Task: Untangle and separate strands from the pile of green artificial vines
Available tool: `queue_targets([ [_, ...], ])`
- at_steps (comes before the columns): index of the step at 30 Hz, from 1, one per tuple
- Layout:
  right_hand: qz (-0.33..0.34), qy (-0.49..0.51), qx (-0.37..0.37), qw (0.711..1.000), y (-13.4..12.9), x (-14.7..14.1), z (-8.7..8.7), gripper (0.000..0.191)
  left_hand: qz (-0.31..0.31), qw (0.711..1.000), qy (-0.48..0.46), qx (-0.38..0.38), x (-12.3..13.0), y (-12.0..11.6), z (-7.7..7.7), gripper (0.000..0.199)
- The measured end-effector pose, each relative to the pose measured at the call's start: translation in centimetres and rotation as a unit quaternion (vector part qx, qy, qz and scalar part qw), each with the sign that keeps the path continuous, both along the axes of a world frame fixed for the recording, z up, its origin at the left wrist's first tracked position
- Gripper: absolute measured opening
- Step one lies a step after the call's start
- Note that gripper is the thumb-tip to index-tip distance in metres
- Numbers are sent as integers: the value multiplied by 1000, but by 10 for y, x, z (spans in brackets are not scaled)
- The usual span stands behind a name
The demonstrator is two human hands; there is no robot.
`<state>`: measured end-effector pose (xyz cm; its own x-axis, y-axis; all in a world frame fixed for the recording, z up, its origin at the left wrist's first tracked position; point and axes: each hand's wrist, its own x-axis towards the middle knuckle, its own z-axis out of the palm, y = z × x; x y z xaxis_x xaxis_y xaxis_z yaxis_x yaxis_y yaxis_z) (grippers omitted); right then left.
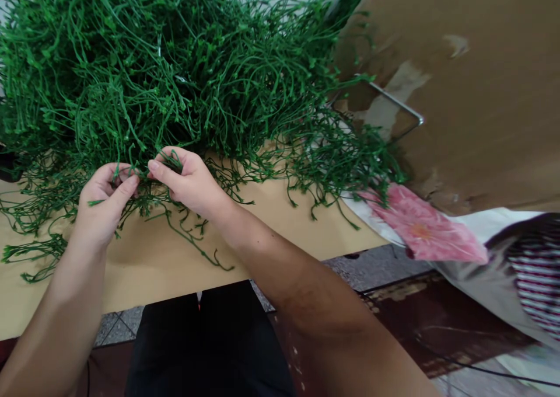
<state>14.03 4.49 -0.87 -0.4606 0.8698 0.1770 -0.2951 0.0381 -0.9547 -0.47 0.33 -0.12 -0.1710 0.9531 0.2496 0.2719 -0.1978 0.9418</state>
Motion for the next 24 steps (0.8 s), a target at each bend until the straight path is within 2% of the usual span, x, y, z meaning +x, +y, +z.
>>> queue_targets([
  [5, -11, 27, -6, 1000, 0, -1, 1, 44, 79, 995, -4, 54, -1, 1, -4, 33],
  [8, -10, 43, -11, 999, 1, -1, -1, 41, 125, 990, 16, 63, 0, -1, -2, 36],
  [10, -7, 50, -13, 999, 1, -1, -2, 40, 106, 993, 26, 35, 0, -2, -1, 28],
  [12, -3, 48, -10, 999, 1, -2, -3, 39, 41, 998, 38, -10, 1, -3, 0, 16],
  [14, -1, 37, 7, 999, 0, -3, -4, 40, -31, 997, 57, -49, 1, -4, 2, 24],
  [16, -4, 23, 36, 999, -2, -4, -4, 40, -69, 994, 62, -58, 1, -5, 4, 33],
  [21, 12, -21, 76, 997, -6, -6, 1, 38, -67, 993, 87, -35, 2, -6, 5, 36],
  [24, 47, -55, 82, 994, -3, -3, 1, 40, -63, 989, 129, -29, 1, -7, 4, 36],
])
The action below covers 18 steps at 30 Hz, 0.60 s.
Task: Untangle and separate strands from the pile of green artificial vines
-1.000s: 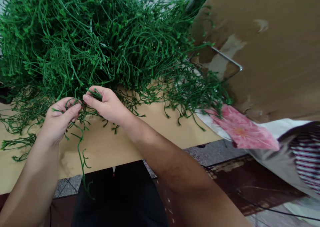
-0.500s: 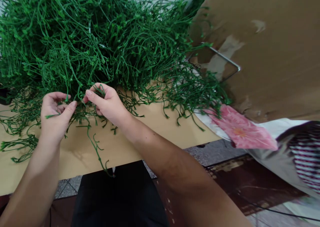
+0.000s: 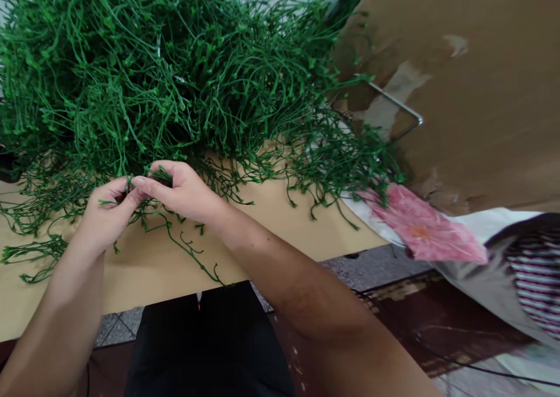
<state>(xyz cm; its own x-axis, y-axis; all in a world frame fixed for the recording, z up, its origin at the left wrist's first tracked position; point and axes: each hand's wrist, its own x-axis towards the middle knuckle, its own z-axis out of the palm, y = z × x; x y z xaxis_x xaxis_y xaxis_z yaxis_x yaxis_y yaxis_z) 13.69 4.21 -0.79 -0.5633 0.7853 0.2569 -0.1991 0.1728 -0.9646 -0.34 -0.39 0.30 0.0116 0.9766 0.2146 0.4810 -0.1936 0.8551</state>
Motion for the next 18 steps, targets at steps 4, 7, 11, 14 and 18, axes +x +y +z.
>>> queue_targets([
  [4, 56, 9, -40, 998, 5, 3, -3, 41, -37, 999, -3, 4, -1, -1, 1, 30],
  [7, 66, 58, -111, 990, 2, 2, -3, 41, -64, 996, -54, -8, -3, -2, 3, 30],
  [11, 81, 146, -175, 970, -7, -3, 0, 43, -104, 985, -138, -10, -5, -1, 4, 33],
  [14, 75, 175, -185, 964, -15, -8, 1, 43, -127, 973, -194, -18, -7, 1, 2, 32],
  [18, 78, 205, -196, 956, -14, -7, 5, 39, -163, 960, -227, -3, -8, -3, 1, 31],
])
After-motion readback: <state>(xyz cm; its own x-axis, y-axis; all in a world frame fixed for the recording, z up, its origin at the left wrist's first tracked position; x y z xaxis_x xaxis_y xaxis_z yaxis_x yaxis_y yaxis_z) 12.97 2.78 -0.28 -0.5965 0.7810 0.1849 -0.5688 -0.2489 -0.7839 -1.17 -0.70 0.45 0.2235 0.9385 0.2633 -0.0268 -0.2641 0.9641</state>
